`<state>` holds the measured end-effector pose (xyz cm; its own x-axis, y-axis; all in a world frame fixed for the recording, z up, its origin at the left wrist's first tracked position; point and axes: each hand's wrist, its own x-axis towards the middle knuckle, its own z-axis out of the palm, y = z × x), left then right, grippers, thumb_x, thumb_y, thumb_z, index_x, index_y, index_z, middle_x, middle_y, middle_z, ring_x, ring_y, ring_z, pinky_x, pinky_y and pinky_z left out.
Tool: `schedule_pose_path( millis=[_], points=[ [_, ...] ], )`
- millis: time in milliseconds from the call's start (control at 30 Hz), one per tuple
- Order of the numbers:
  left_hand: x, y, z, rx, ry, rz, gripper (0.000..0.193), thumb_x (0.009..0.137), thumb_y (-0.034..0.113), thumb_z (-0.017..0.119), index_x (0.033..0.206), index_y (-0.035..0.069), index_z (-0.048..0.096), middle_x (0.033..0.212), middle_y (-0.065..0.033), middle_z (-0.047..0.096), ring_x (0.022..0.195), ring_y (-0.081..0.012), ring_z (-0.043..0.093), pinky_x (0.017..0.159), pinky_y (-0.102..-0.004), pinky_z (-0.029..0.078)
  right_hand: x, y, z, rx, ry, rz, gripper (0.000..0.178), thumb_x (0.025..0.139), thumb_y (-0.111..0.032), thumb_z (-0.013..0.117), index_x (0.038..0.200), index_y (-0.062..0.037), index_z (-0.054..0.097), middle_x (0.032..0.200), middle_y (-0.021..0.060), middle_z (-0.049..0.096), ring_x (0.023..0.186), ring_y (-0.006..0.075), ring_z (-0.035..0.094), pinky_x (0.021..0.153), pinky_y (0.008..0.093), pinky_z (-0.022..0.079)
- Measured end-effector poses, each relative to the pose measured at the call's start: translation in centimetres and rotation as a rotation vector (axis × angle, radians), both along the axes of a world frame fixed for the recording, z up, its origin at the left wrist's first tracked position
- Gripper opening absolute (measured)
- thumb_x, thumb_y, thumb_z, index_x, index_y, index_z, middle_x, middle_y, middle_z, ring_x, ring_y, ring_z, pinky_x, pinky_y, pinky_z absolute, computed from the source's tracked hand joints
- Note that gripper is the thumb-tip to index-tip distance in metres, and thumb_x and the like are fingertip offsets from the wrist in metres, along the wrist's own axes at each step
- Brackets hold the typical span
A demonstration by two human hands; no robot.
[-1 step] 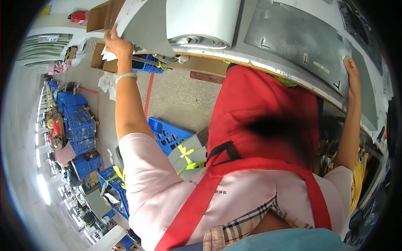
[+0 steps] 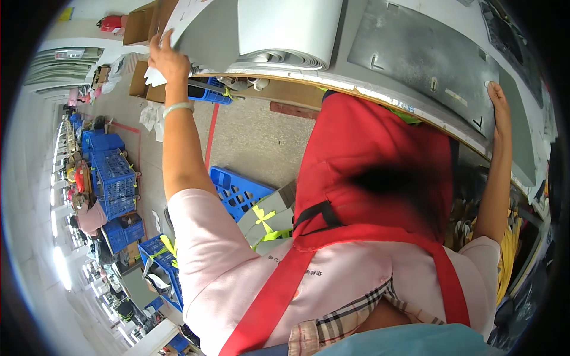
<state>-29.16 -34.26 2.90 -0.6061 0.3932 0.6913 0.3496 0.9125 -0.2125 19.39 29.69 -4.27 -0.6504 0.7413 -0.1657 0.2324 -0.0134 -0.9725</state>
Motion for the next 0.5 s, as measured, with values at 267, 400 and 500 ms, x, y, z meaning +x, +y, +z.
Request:
schedule_pose_path(
  millis=[267,400,500],
  points=[
    [-1.1,6.8,5.6,0.263,-0.196,-0.387,0.04,0.081,0.008,0.067,0.12,0.01,0.073,0.11,-0.0159,0.075,0.094,-0.0324,0.073,0.088,-0.0405,0.056,0.5,2.0,-1.4,0.106,-0.022,0.03,0.033,0.101,-0.032,0.068,0.123,-0.0081,0.067,0.115,-0.0011,0.067,0.109,0.0084,0.059,0.098,0.0223,0.042],
    [-9.6,1.6,3.9,0.994,-0.375,-0.174,0.035,0.09,0.018,0.07,0.117,-0.004,0.072,0.101,-0.0165,0.075,0.082,-0.027,0.074,0.075,-0.0411,0.06,1.4,1.8,-0.7,0.135,-0.09,-0.023,0.032,0.101,-0.033,0.067,0.122,-0.0091,0.067,0.114,-0.0019,0.067,0.108,0.0073,0.058,0.097,0.0219,0.042],
    [-13.6,-6.1,-2.0,1.395,-0.815,0.039,0.053,0.087,0.016,0.076,0.132,-0.007,0.06,0.103,-0.0176,0.071,0.084,-0.0269,0.074,0.068,-0.0418,0.061,1.5,3.4,-2.4,0.074,-0.057,0.019,0.032,0.101,-0.034,0.067,0.122,-0.0095,0.067,0.115,-0.0013,0.067,0.108,0.0076,0.058,0.099,0.0222,0.041]
  ],
)
